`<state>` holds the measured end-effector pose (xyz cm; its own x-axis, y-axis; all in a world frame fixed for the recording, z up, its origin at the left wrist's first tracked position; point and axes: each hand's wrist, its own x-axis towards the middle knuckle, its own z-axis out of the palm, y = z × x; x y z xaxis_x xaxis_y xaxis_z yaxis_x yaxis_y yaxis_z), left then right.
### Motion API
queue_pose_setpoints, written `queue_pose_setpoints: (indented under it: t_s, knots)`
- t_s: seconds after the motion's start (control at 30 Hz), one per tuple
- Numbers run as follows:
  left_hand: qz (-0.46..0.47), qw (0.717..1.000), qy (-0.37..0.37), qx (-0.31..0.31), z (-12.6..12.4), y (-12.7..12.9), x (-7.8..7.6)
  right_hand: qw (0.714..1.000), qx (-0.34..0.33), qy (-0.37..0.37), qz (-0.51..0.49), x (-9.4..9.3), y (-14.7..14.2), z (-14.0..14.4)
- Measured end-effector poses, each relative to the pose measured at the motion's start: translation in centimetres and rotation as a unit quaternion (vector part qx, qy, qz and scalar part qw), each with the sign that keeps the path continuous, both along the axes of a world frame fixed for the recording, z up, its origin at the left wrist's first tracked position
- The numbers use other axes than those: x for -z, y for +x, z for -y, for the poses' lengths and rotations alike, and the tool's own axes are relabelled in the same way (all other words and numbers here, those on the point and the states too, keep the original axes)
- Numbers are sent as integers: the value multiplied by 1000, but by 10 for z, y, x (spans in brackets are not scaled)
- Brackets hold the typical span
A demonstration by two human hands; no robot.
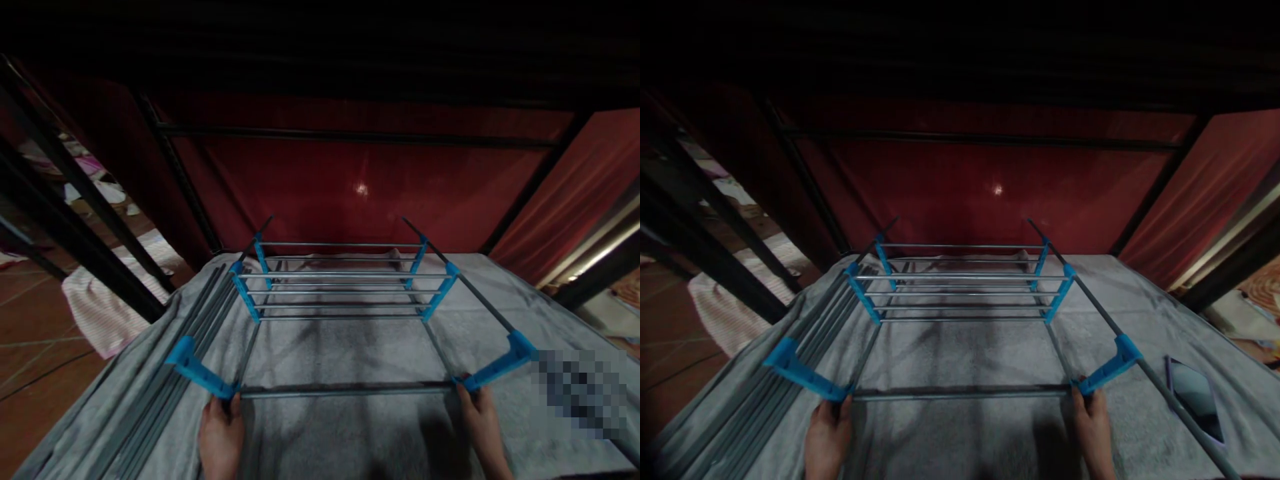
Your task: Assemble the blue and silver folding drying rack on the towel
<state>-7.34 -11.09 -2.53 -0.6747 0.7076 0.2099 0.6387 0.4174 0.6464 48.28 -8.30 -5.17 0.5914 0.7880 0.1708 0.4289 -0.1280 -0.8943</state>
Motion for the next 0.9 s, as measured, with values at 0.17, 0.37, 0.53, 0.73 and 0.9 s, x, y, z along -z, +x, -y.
queue_pose_setpoints:
  t_s: [0.17,0.37,0.53,0.73,0.9]
  knots:
    - [64,998,3,7,4,1,-4,995,-1,-84,54,-1,4,16]
    - [72,997,7,-23,3,3,1,990,-30,-136,10,-5,22,14]
    - [70,997,39,-23,3,2,5,990,-33,-138,-4,2,31,16]
    - [47,998,45,-27,3,8,7,989,-30,-147,-6,11,32,16]
    - [37,998,51,-29,4,15,7,988,-27,-152,9,13,35,16]
